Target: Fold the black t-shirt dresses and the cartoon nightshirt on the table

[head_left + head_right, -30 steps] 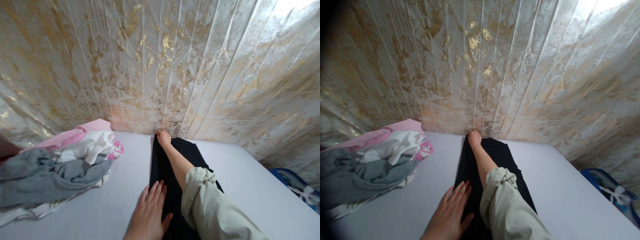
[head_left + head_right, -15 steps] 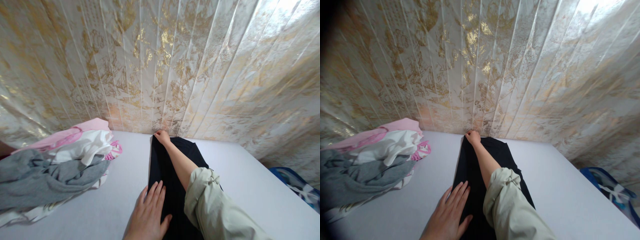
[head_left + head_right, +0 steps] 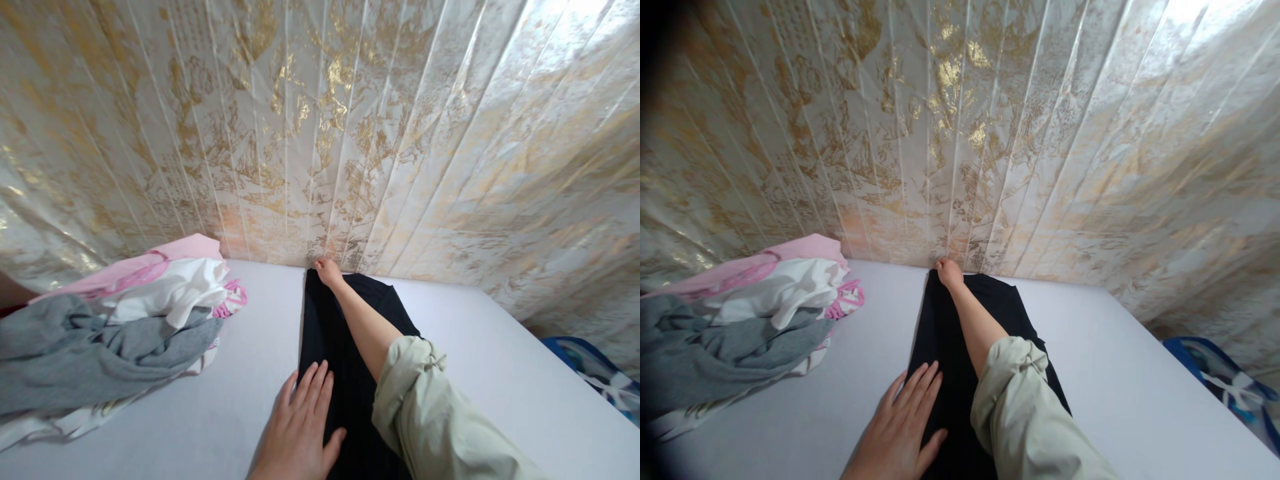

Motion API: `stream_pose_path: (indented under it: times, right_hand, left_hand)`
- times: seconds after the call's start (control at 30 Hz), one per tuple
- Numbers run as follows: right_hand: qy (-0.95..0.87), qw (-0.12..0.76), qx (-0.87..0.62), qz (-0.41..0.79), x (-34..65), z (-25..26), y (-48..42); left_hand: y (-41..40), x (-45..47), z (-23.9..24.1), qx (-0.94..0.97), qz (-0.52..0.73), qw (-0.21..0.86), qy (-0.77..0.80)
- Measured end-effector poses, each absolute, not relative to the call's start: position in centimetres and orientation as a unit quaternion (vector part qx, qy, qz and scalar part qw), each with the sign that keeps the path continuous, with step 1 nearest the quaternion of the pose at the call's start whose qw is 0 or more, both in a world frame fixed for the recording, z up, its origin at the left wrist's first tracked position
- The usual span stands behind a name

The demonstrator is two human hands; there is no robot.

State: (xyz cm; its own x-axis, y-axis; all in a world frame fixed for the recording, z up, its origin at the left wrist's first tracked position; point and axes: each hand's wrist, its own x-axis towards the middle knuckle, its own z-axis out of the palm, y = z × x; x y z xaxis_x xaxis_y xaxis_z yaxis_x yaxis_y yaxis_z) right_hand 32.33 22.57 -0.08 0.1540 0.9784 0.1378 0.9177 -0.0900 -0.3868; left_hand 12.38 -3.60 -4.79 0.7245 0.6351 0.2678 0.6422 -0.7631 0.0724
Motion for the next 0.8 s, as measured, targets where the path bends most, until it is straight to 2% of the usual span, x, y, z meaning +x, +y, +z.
stream_pose_path:
  times: [0.3, 0.8]
  right_hand:
    - [-0.676, 0.194, -0.706, 0.083, 32.1, -0.6, 22.3]
    - [-0.592, 0.361, -0.691, 0.206, 32.5, -2.9, 24.2]
  left_hand:
    - [-3.6, 12.2, -5.3, -0.928, -0.154, 0.034, -0.336]
    - [-3.6, 12.3, -5.4, -0.923, -0.176, 0.084, -0.332]
